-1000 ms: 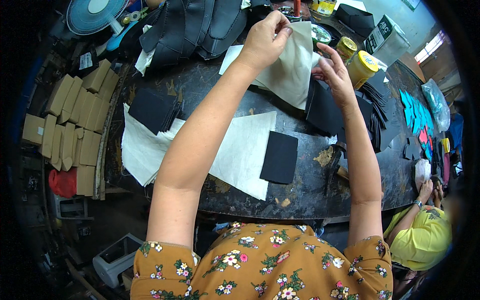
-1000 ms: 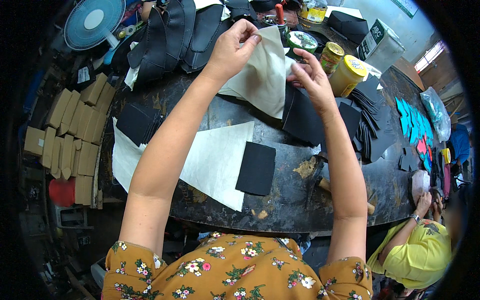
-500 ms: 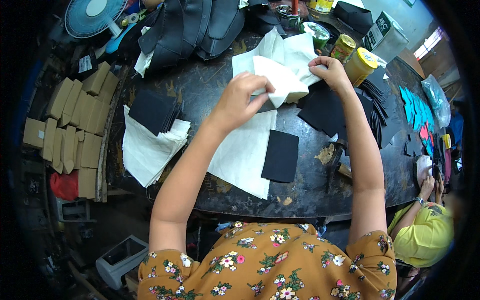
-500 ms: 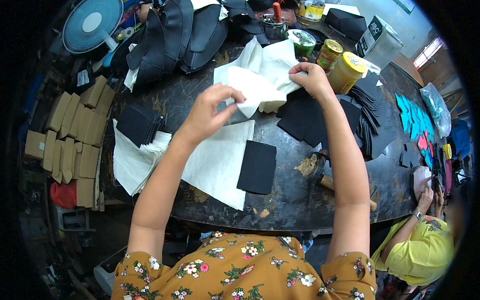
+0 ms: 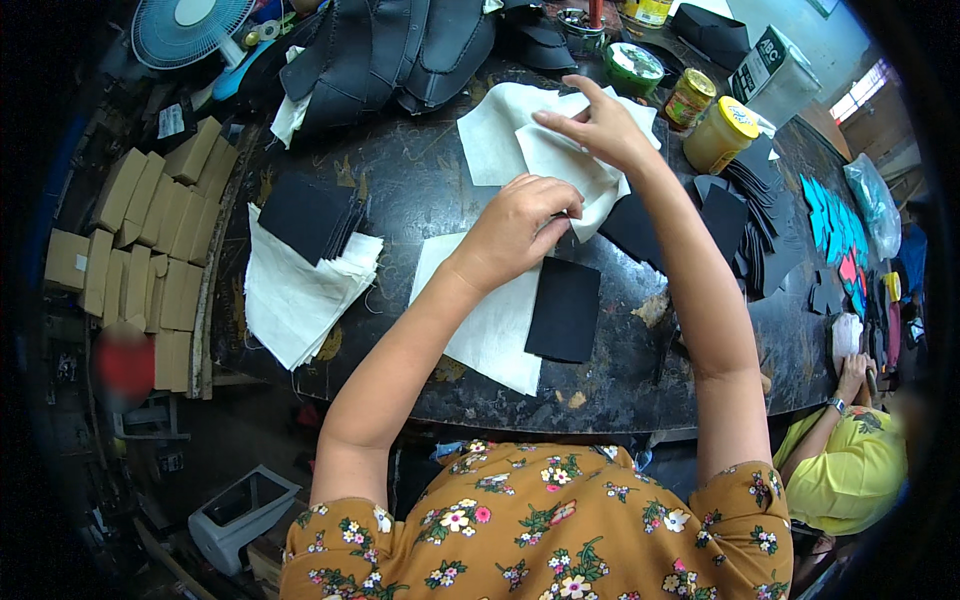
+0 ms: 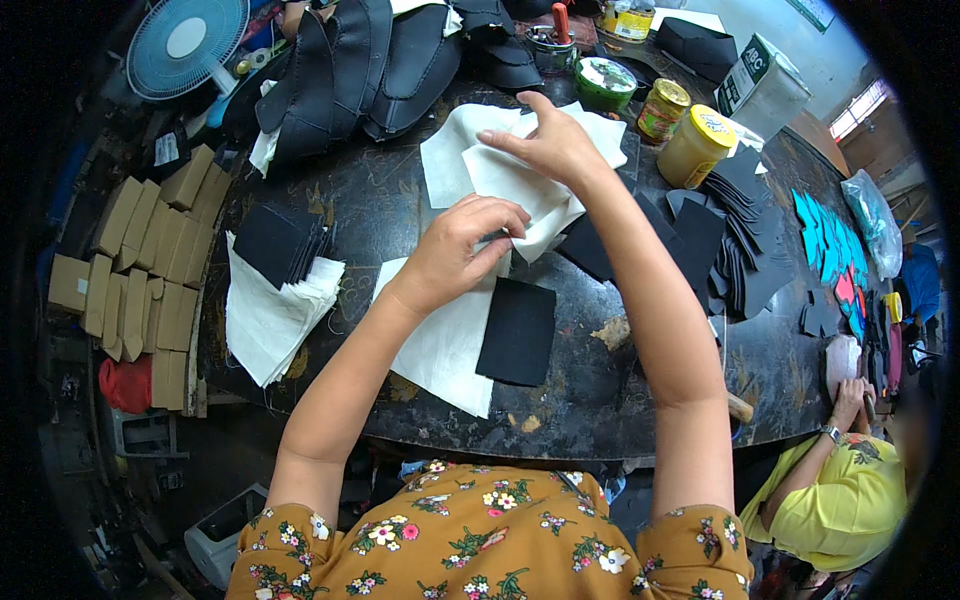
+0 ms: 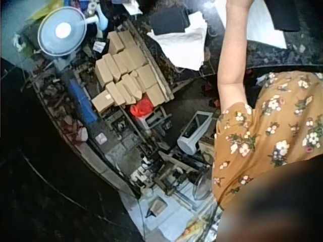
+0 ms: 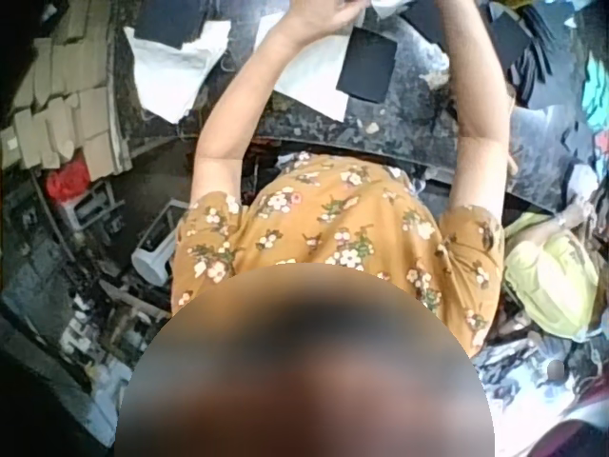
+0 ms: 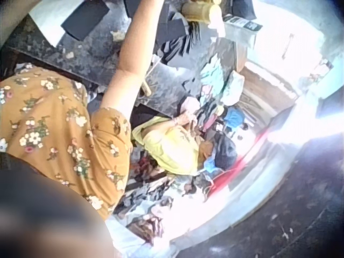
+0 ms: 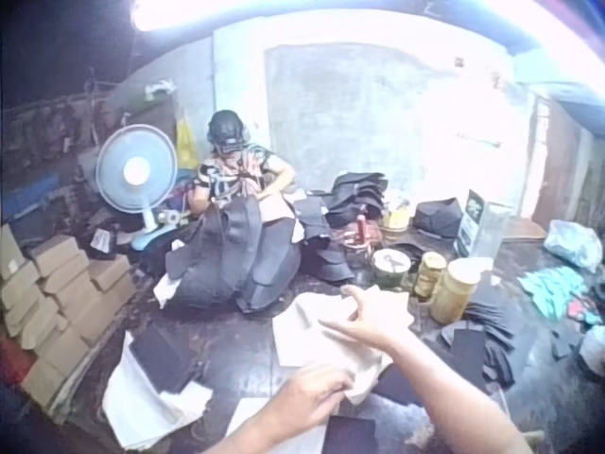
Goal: The person repeatedly places small black fabric pieces onto white fabric squares, folds them, and stacks the assembled units. The person also uses scissors to trim edges and a hammer-like tool to press the layers. The finished stacks are gathered and aligned at the end.
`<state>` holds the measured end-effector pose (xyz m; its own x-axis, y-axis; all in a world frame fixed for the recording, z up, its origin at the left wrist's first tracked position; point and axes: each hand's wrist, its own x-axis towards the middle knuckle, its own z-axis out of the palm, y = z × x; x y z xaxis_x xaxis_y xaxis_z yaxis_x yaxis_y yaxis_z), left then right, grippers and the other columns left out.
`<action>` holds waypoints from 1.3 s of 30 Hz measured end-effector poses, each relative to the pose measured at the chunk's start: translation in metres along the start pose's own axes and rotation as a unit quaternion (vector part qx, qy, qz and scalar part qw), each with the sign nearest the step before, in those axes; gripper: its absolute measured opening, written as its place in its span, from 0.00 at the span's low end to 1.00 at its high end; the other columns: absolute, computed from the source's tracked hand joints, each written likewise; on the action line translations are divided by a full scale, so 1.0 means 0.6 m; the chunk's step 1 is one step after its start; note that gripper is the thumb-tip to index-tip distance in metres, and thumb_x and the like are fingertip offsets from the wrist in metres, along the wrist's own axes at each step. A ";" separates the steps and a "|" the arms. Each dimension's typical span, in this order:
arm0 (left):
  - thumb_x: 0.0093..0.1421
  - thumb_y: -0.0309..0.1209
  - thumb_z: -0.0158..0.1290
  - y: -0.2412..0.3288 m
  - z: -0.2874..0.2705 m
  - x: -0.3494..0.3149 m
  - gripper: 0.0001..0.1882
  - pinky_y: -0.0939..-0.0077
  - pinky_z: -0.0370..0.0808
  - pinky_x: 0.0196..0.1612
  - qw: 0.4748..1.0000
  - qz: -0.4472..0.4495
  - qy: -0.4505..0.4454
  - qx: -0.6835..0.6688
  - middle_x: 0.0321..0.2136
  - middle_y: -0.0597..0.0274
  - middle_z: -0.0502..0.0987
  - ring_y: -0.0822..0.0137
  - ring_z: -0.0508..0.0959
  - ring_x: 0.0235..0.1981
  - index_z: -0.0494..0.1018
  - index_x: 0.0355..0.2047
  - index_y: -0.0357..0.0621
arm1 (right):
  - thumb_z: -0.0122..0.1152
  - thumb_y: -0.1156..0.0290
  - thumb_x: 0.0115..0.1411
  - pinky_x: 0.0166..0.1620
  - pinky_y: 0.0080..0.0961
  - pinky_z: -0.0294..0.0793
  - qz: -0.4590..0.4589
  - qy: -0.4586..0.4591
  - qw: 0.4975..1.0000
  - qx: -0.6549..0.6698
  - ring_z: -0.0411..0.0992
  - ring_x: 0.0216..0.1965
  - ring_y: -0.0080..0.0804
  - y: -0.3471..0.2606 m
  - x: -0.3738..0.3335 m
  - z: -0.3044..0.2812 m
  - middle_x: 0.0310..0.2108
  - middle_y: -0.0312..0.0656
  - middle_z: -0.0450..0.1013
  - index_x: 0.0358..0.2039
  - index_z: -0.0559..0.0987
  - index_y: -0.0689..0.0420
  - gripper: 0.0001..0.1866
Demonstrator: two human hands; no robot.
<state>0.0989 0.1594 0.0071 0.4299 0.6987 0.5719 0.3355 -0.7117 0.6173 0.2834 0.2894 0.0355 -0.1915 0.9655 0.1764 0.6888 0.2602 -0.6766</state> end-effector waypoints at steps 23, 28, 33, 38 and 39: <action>0.68 0.19 0.59 0.139 -0.160 -0.059 0.05 0.76 0.75 0.31 0.976 -0.074 0.164 0.125 0.31 0.59 0.79 0.72 0.79 0.28 0.77 0.43 0.36 | 0.76 0.56 0.60 0.64 0.45 0.72 -0.230 0.091 0.968 -0.048 0.73 0.60 0.50 0.059 -0.077 -0.015 0.54 0.49 0.78 0.63 0.80 0.48 0.31; 0.71 0.21 0.59 0.126 -0.161 -0.058 0.03 0.83 0.69 0.29 0.970 -0.047 0.214 0.106 0.31 0.65 0.78 0.80 0.74 0.27 0.77 0.43 0.36 | 0.75 0.62 0.59 0.65 0.46 0.70 -0.308 -0.114 0.944 -0.031 0.71 0.63 0.49 0.020 -0.172 0.009 0.55 0.48 0.77 0.63 0.80 0.50 0.30; 0.72 0.23 0.59 0.151 -0.206 -0.072 0.04 0.88 0.67 0.33 0.968 -0.045 0.240 0.063 0.33 0.73 0.78 0.85 0.74 0.31 0.77 0.45 0.40 | 0.66 0.80 0.56 0.54 0.45 0.74 -0.233 -0.002 0.963 -0.139 0.79 0.49 0.48 0.051 -0.161 0.020 0.40 0.44 0.82 0.44 0.85 0.54 0.15; 0.73 0.25 0.58 0.180 -0.241 -0.094 0.05 0.85 0.72 0.42 0.961 -0.045 0.262 0.082 0.35 0.67 0.79 0.81 0.77 0.36 0.75 0.47 0.38 | 0.64 0.79 0.56 0.49 0.45 0.77 -0.225 0.086 0.958 -0.153 0.81 0.45 0.50 0.080 -0.127 0.001 0.40 0.45 0.82 0.45 0.85 0.54 0.15; 0.73 0.25 0.58 0.184 -0.245 -0.096 0.06 0.85 0.71 0.41 0.953 -0.042 0.285 0.098 0.36 0.67 0.79 0.81 0.77 0.37 0.75 0.47 0.39 | 0.64 0.79 0.57 0.50 0.45 0.77 -0.218 0.098 0.958 -0.160 0.81 0.46 0.50 0.081 -0.122 -0.005 0.40 0.46 0.82 0.46 0.85 0.54 0.16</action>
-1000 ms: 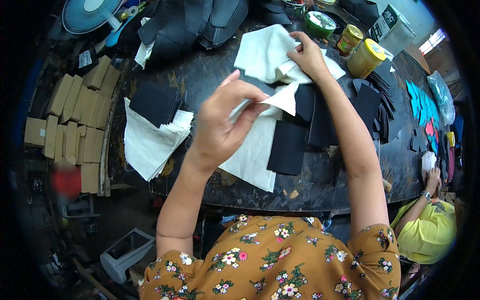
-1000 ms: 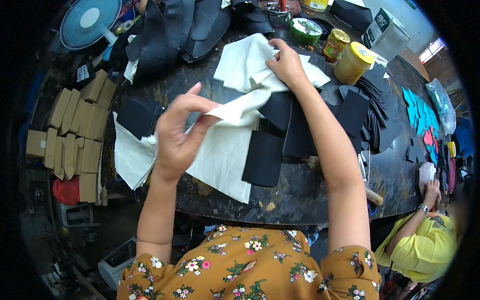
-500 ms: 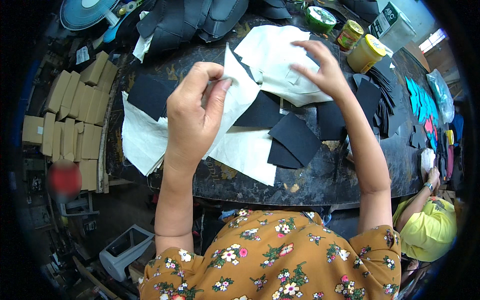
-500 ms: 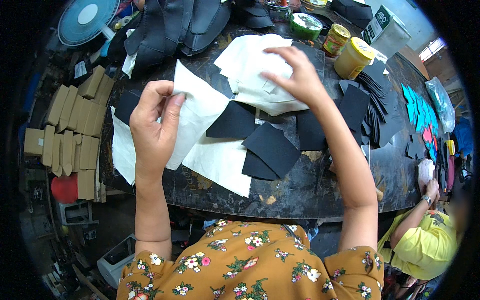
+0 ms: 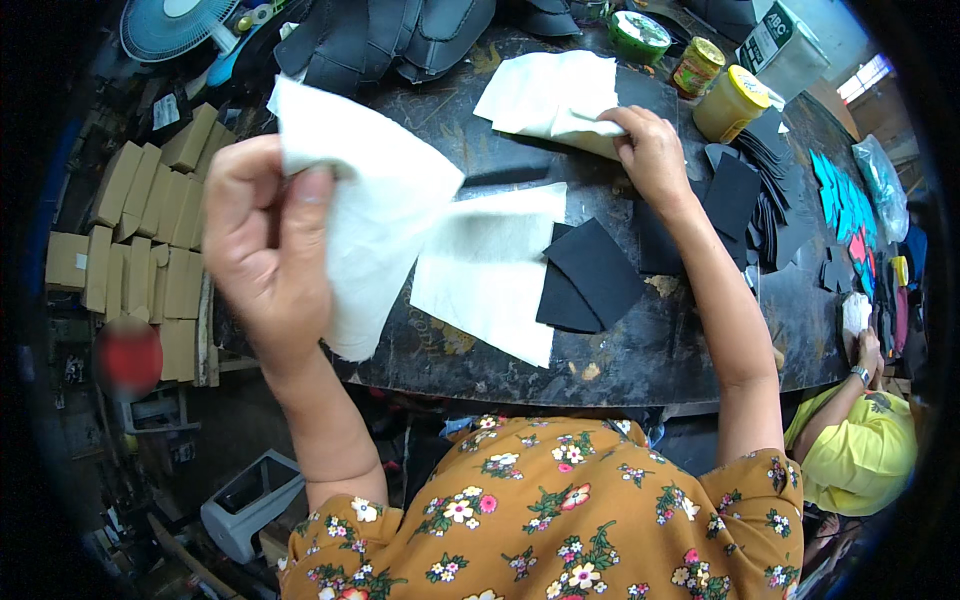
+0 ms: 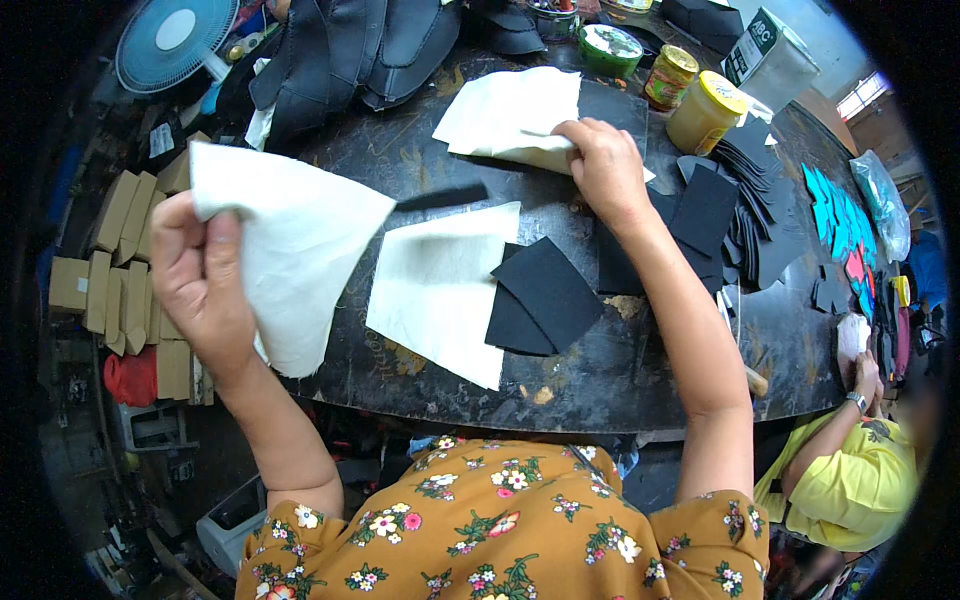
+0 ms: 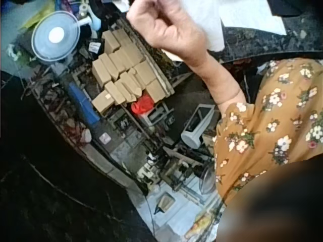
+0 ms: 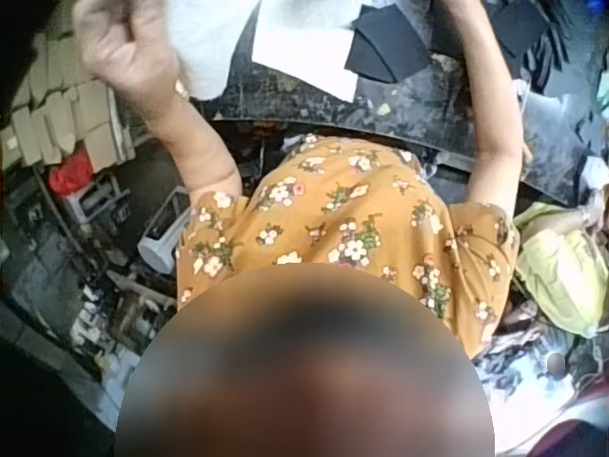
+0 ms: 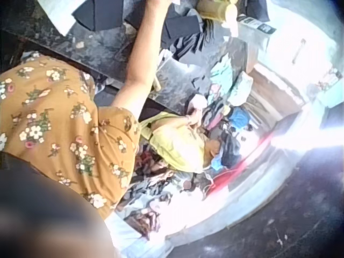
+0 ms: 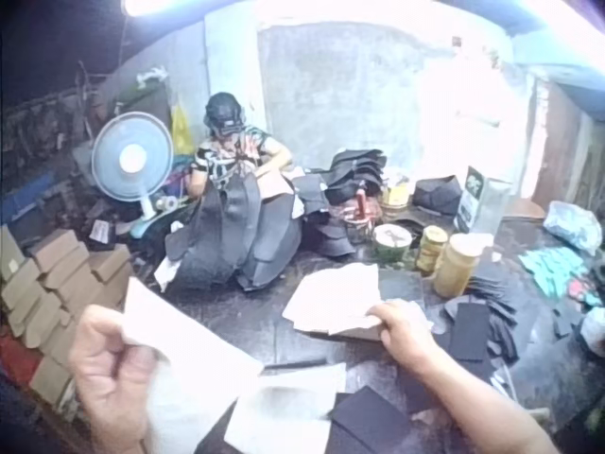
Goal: The person repeatedly places small black fabric pieces onto white fabric squares, folds them, and stacks the assembled units. The person also uses scissors to trim edges and a hammer-like tool to press the layers. The finished stacks are gathered and aligned at the end.
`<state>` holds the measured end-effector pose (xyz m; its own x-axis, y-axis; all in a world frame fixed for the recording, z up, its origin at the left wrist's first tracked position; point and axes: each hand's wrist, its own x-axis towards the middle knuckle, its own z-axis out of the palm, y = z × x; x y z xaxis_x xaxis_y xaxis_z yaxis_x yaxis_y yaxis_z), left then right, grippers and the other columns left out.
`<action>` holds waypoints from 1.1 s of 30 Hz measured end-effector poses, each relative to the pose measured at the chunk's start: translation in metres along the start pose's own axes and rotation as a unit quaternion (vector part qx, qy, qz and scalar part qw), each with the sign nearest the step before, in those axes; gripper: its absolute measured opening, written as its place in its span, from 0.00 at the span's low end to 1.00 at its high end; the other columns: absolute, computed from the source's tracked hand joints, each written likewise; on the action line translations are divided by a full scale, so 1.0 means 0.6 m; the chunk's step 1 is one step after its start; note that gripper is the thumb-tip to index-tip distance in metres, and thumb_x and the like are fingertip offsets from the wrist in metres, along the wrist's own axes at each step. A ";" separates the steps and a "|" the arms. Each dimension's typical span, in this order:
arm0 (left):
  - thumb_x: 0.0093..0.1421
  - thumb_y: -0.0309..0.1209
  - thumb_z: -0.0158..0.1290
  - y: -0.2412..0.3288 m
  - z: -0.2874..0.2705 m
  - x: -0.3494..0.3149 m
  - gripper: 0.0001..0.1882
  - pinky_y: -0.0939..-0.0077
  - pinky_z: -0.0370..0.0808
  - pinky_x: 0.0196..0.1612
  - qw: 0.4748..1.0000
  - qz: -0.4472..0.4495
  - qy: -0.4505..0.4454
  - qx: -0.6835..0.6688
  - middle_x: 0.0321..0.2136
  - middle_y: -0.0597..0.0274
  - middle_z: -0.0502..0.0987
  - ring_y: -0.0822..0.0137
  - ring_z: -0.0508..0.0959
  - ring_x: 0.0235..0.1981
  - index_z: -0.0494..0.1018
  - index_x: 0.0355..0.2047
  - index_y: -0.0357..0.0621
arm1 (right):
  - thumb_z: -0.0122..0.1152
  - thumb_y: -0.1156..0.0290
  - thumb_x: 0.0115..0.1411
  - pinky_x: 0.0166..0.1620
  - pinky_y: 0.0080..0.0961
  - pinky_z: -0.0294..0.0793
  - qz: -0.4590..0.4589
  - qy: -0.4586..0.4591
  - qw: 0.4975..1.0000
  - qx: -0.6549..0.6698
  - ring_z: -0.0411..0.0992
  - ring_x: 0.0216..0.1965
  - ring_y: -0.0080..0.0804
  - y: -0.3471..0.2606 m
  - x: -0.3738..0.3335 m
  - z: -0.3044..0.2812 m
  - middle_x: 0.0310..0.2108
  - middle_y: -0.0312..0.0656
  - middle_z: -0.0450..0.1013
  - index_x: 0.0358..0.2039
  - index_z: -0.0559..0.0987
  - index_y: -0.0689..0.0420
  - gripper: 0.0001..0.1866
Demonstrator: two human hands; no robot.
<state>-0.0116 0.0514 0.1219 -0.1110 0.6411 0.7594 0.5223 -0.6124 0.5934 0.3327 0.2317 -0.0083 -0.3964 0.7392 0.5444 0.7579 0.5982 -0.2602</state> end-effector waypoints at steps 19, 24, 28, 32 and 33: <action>0.61 0.42 0.72 0.076 -0.083 -0.063 0.22 0.80 0.79 0.45 0.995 -0.063 0.072 -0.007 0.37 0.63 0.80 0.73 0.82 0.36 0.73 0.41 0.42 | 0.85 0.54 0.47 0.62 0.42 0.69 0.016 -0.288 0.954 0.084 0.71 0.59 0.50 -0.151 -0.114 -0.090 0.54 0.47 0.73 0.59 0.78 0.56 0.41; 0.62 0.35 0.72 0.062 -0.087 -0.062 0.20 0.83 0.76 0.43 0.997 0.000 0.033 -0.068 0.36 0.65 0.79 0.76 0.80 0.35 0.72 0.42 0.40 | 0.84 0.62 0.48 0.58 0.42 0.72 0.017 -0.236 0.967 0.094 0.72 0.58 0.52 -0.160 -0.129 -0.087 0.54 0.45 0.73 0.56 0.79 0.55 0.36; 0.62 0.30 0.73 0.067 -0.083 -0.061 0.20 0.84 0.74 0.41 0.991 -0.034 0.029 -0.128 0.35 0.65 0.78 0.77 0.78 0.34 0.71 0.43 0.40 | 0.81 0.68 0.52 0.55 0.39 0.74 -0.011 -0.169 0.983 0.075 0.75 0.55 0.49 -0.165 -0.145 -0.089 0.52 0.44 0.75 0.54 0.80 0.55 0.29; 0.61 0.29 0.73 0.079 -0.058 -0.068 0.20 0.83 0.75 0.40 0.980 -0.065 0.034 -0.185 0.35 0.64 0.79 0.76 0.78 0.33 0.71 0.43 0.39 | 0.77 0.77 0.55 0.49 0.33 0.76 0.055 -0.139 0.964 0.220 0.78 0.46 0.41 -0.139 -0.157 -0.105 0.44 0.42 0.77 0.51 0.82 0.56 0.22; 0.60 0.28 0.73 0.080 -0.051 -0.070 0.20 0.82 0.75 0.40 0.976 -0.067 0.041 -0.201 0.36 0.63 0.79 0.76 0.79 0.33 0.72 0.42 0.39 | 0.74 0.82 0.56 0.47 0.28 0.76 0.098 -0.141 0.943 0.284 0.77 0.43 0.33 -0.130 -0.163 -0.120 0.41 0.41 0.77 0.50 0.84 0.57 0.20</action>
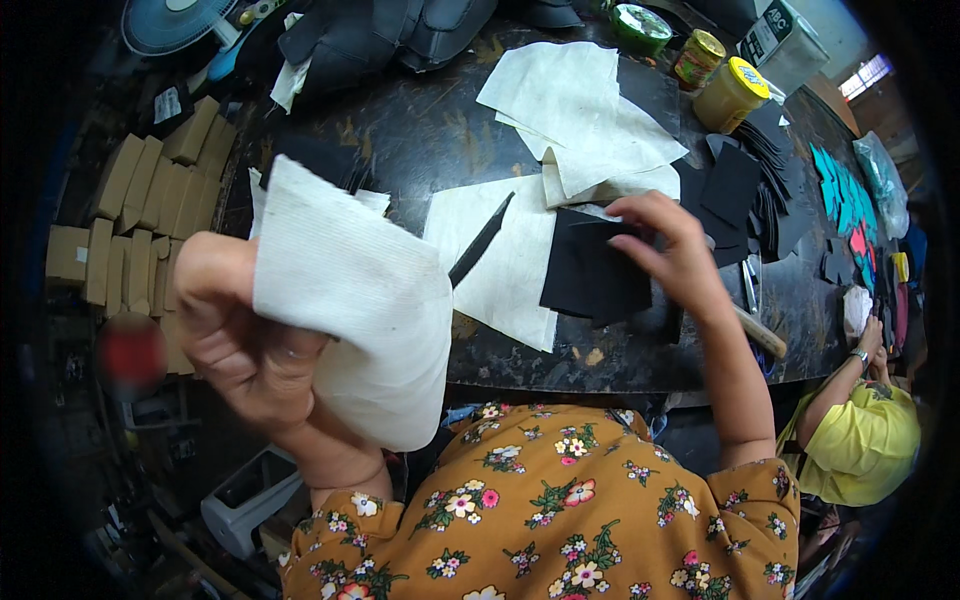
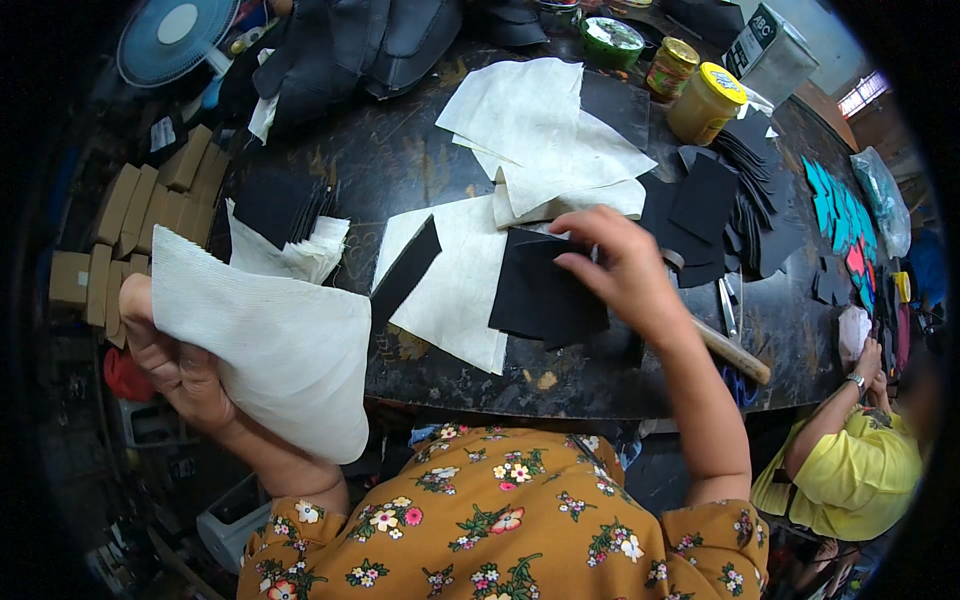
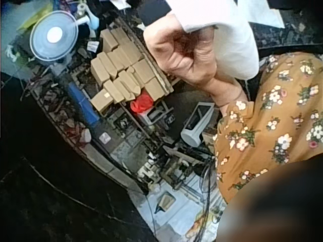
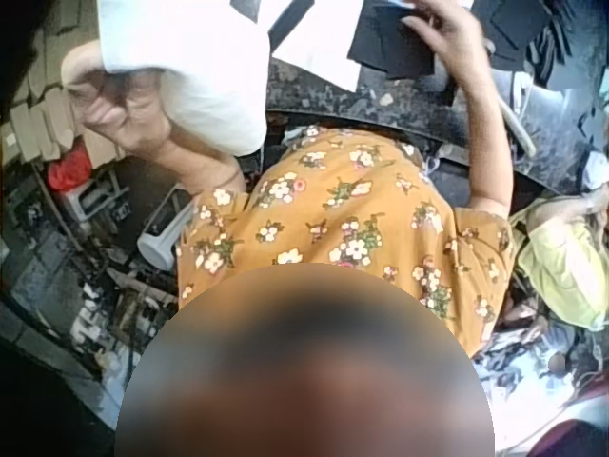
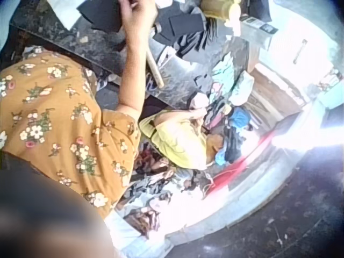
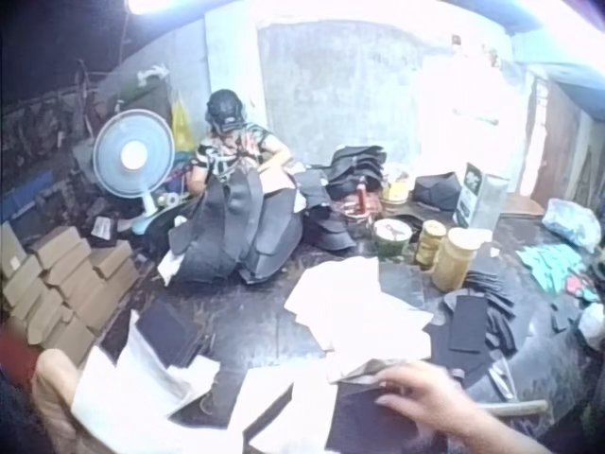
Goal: The person repeatedly places small black fabric pieces onto white fabric squares, folds them, and stacks the assembled units. The person also uses scissors to trim edges and a hammer-like tool to press the layers. The finished stacks are gathered and aligned at the end.
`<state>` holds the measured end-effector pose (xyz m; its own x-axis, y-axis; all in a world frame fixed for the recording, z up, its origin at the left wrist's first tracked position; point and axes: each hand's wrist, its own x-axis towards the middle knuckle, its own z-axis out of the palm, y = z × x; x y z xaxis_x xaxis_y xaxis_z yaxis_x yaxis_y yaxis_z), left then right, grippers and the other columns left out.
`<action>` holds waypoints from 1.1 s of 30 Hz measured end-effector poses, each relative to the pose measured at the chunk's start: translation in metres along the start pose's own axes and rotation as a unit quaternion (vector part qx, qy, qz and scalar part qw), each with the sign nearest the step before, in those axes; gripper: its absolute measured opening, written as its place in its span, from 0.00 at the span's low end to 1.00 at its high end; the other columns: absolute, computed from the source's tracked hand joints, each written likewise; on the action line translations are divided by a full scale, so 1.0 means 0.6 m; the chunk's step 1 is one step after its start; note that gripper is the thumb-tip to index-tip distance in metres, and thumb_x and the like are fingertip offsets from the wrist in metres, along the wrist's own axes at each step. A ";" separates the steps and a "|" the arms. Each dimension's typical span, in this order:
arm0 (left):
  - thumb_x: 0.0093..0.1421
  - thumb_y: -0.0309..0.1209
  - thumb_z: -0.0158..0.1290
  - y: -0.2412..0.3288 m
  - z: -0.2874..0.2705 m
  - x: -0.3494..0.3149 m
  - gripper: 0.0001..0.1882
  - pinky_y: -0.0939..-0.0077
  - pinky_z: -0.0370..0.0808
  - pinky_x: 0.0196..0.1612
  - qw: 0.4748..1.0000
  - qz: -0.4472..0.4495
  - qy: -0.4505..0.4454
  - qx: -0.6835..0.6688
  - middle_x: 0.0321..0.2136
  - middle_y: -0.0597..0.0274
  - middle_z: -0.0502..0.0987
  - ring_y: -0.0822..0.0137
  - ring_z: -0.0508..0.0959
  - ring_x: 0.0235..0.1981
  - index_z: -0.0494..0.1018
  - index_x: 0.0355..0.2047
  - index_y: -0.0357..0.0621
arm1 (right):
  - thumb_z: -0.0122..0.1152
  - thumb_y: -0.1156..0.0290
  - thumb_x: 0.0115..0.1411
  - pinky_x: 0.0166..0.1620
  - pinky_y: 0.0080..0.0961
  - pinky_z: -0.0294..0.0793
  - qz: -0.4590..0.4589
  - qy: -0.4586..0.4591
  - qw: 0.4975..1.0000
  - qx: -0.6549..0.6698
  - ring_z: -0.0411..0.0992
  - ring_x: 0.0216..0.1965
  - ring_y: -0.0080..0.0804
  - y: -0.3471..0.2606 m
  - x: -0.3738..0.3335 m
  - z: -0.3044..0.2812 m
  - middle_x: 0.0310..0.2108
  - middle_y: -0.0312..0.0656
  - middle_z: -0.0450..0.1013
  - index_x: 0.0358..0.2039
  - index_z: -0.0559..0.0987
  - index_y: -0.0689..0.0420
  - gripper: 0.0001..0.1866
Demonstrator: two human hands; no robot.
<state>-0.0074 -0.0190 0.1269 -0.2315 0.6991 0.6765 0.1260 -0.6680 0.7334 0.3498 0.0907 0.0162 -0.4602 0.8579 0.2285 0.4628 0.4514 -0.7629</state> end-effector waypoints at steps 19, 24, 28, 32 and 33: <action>0.58 0.25 0.71 -0.020 0.051 -0.018 0.20 0.66 0.79 0.34 0.944 -0.013 -0.124 -0.307 0.36 0.45 0.83 0.57 0.84 0.32 0.73 0.45 0.33 | 0.72 0.74 0.66 0.41 0.19 0.79 0.050 -0.020 0.958 0.281 0.78 0.36 0.19 -0.052 0.018 0.015 0.35 0.33 0.78 0.39 0.80 0.58 0.07; 0.58 0.24 0.70 -0.045 0.016 0.045 0.21 0.62 0.79 0.31 0.866 -0.045 -0.352 -0.351 0.37 0.40 0.83 0.52 0.85 0.31 0.73 0.47 0.31 | 0.72 0.73 0.65 0.51 0.23 0.78 0.071 0.185 0.966 0.164 0.78 0.46 0.24 -0.013 -0.013 -0.088 0.46 0.38 0.79 0.51 0.80 0.59 0.15; 0.58 0.24 0.69 -0.052 0.040 0.060 0.21 0.59 0.80 0.29 0.817 -0.043 -0.443 -0.368 0.37 0.36 0.83 0.47 0.85 0.31 0.74 0.48 0.30 | 0.88 0.43 0.41 0.73 0.46 0.62 -0.085 0.047 0.995 0.033 0.63 0.74 0.47 -0.066 -0.019 -0.070 0.73 0.52 0.66 0.71 0.73 0.56 0.59; 0.60 0.15 0.63 -0.049 0.051 0.063 0.23 0.51 0.84 0.41 0.809 -0.020 -0.474 -0.347 0.46 0.30 0.82 0.44 0.86 0.43 0.72 0.55 0.24 | 0.83 0.60 0.52 0.68 0.44 0.67 -0.161 -0.093 0.982 0.023 0.70 0.67 0.48 -0.111 0.006 0.000 0.65 0.50 0.72 0.51 0.86 0.56 0.28; 0.60 0.13 0.63 -0.048 0.048 0.063 0.24 0.49 0.84 0.43 0.811 -0.009 -0.457 -0.365 0.47 0.29 0.82 0.43 0.87 0.45 0.71 0.56 0.23 | 0.81 0.70 0.54 0.63 0.42 0.72 -0.178 -0.125 0.976 0.001 0.75 0.61 0.45 -0.114 0.013 0.006 0.59 0.48 0.77 0.45 0.87 0.57 0.18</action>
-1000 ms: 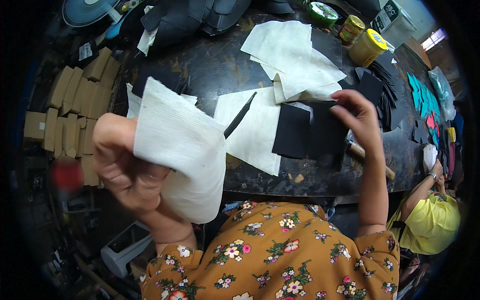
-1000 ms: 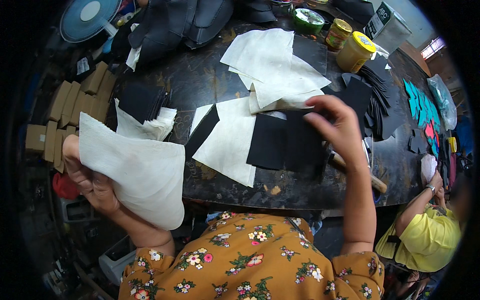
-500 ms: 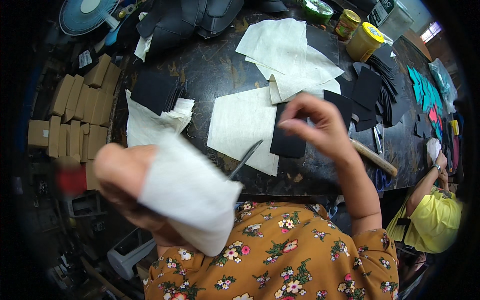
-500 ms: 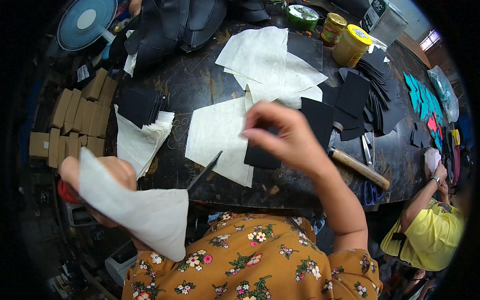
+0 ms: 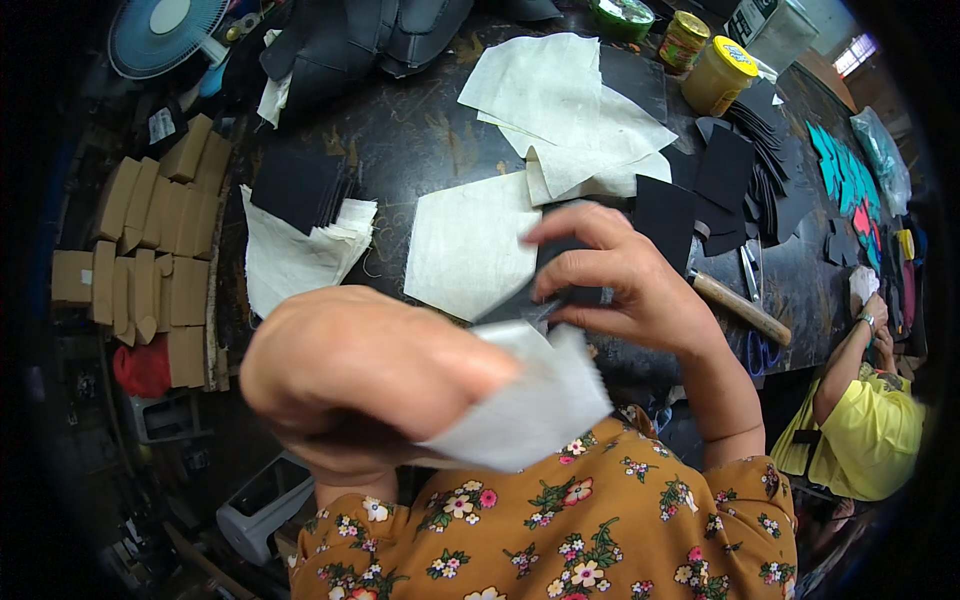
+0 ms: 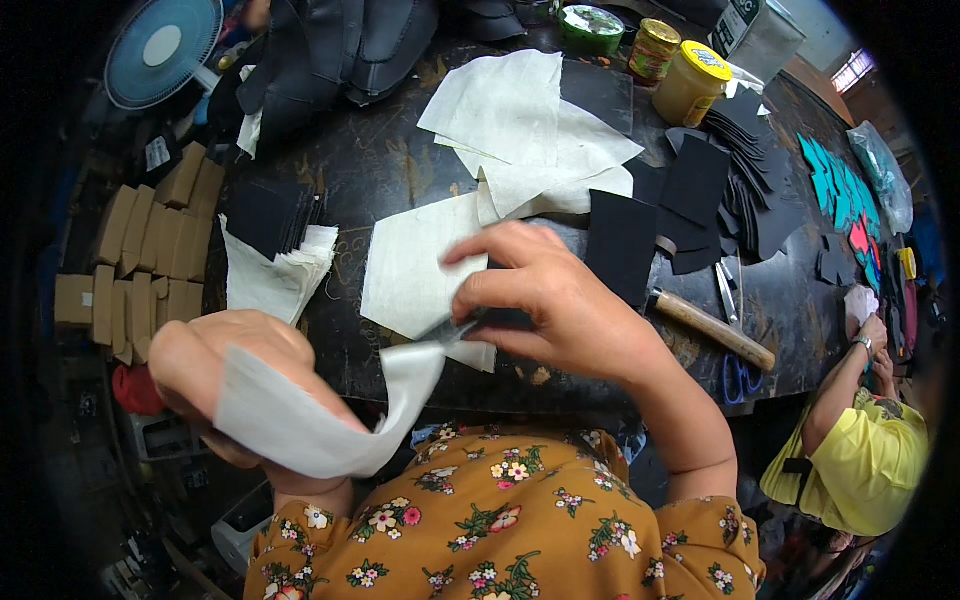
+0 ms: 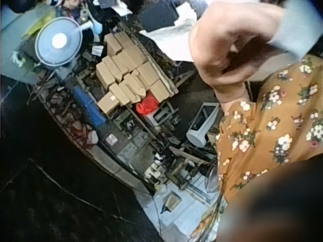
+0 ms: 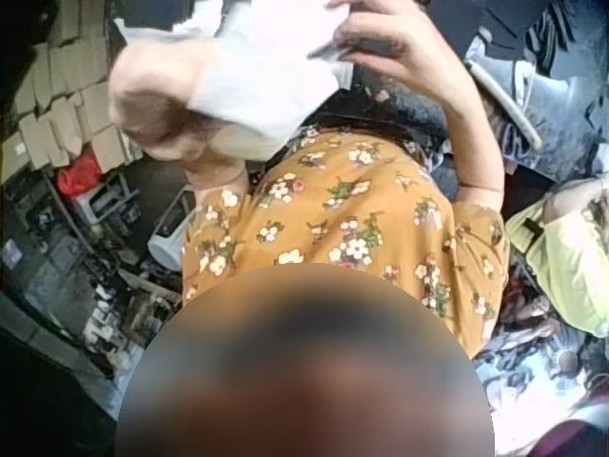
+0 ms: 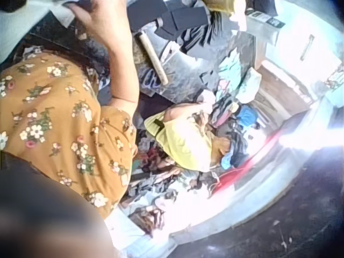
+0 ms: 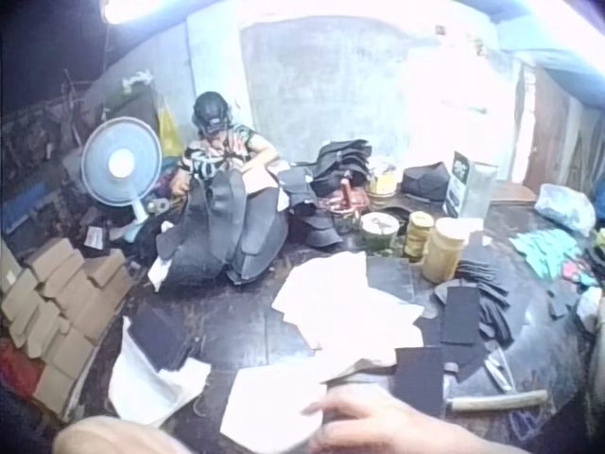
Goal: The person repeatedly places small black fabric pieces onto white fabric squares, folds them, and stacks the assembled units. The person also uses scissors to trim edges and a hammer-like tool to press the layers. The finished stacks are gathered and aligned at the end.
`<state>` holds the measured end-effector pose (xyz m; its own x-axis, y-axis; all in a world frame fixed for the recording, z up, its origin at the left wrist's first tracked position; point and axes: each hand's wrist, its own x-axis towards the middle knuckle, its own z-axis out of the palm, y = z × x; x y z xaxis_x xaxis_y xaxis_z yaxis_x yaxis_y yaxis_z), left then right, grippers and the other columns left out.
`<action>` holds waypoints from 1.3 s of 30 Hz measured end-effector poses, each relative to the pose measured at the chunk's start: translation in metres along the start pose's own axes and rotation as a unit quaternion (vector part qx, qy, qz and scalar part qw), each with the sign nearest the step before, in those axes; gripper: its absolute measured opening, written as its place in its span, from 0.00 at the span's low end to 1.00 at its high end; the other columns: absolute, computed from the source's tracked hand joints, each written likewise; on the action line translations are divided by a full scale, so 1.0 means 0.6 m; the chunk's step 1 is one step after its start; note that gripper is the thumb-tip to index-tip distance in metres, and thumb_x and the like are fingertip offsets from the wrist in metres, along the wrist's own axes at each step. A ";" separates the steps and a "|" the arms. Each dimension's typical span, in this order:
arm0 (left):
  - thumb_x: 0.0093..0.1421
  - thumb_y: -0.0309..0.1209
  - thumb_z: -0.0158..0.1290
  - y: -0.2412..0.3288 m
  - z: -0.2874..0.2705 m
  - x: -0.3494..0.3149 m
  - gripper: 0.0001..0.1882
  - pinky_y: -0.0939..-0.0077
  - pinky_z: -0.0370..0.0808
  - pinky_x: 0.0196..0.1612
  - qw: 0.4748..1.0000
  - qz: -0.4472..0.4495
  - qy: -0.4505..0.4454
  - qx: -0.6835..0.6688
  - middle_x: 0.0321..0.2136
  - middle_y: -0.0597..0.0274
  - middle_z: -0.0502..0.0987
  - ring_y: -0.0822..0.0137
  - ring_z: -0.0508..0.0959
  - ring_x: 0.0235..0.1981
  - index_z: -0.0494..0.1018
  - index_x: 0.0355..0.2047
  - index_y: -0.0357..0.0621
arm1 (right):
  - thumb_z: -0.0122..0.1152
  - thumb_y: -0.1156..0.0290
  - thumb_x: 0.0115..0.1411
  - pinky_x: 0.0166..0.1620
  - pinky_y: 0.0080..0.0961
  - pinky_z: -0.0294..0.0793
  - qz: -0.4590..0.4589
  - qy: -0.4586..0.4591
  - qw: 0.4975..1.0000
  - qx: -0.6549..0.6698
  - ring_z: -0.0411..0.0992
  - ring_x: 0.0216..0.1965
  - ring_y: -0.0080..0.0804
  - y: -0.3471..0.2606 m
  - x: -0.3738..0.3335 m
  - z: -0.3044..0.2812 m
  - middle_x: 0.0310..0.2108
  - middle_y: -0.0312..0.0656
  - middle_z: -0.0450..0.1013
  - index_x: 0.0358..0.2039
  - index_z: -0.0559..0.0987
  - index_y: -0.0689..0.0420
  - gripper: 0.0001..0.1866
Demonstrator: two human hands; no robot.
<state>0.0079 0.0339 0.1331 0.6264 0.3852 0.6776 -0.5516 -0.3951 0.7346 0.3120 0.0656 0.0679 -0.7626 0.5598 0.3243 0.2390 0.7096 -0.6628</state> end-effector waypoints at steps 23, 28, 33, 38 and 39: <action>0.64 0.14 0.58 -0.003 -0.017 -0.036 0.14 0.59 0.86 0.47 0.991 -0.068 -0.073 -0.085 0.50 0.10 0.76 0.31 0.84 0.54 0.71 0.48 0.22 | 0.73 0.65 0.62 0.63 0.39 0.73 0.215 0.148 0.940 -0.220 0.77 0.58 0.46 0.118 -0.061 -0.101 0.56 0.52 0.79 0.61 0.80 0.61 0.28; 0.68 0.17 0.56 -0.002 0.013 -0.077 0.06 0.55 0.87 0.42 0.990 -0.096 0.065 -0.080 0.41 0.10 0.79 0.30 0.87 0.45 0.73 0.40 0.23 | 0.70 0.55 0.65 0.56 0.41 0.79 0.372 0.113 0.901 -0.194 0.81 0.52 0.51 0.280 0.030 -0.155 0.49 0.56 0.82 0.56 0.83 0.62 0.27; 0.67 0.19 0.59 0.001 0.035 -0.096 0.06 0.53 0.88 0.39 0.972 -0.117 0.192 -0.071 0.36 0.13 0.80 0.33 0.88 0.39 0.75 0.37 0.24 | 0.77 0.50 0.58 0.55 0.42 0.79 0.320 0.107 0.892 -0.299 0.81 0.50 0.50 0.338 0.101 -0.118 0.45 0.54 0.82 0.48 0.85 0.60 0.28; 0.65 0.20 0.62 0.000 0.044 -0.102 0.07 0.51 0.88 0.37 0.951 -0.142 0.270 -0.054 0.34 0.17 0.81 0.35 0.89 0.37 0.76 0.35 0.25 | 0.80 0.52 0.54 0.54 0.46 0.80 0.304 0.053 0.892 -0.330 0.81 0.49 0.52 0.299 0.147 -0.078 0.44 0.50 0.83 0.45 0.85 0.60 0.27; 0.65 0.20 0.62 0.000 0.044 -0.104 0.07 0.50 0.88 0.37 0.948 -0.143 0.280 -0.055 0.34 0.18 0.82 0.36 0.89 0.36 0.76 0.35 0.26 | 0.79 0.52 0.55 0.54 0.45 0.80 0.322 0.005 0.887 -0.331 0.82 0.50 0.52 0.287 0.149 -0.081 0.46 0.52 0.84 0.46 0.85 0.60 0.27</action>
<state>-0.0167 -0.0121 0.0899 0.3864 0.8575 0.3397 -0.4759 -0.1302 0.8698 0.3141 0.2588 0.0157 -0.3351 0.9417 0.0308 0.9263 0.3353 -0.1718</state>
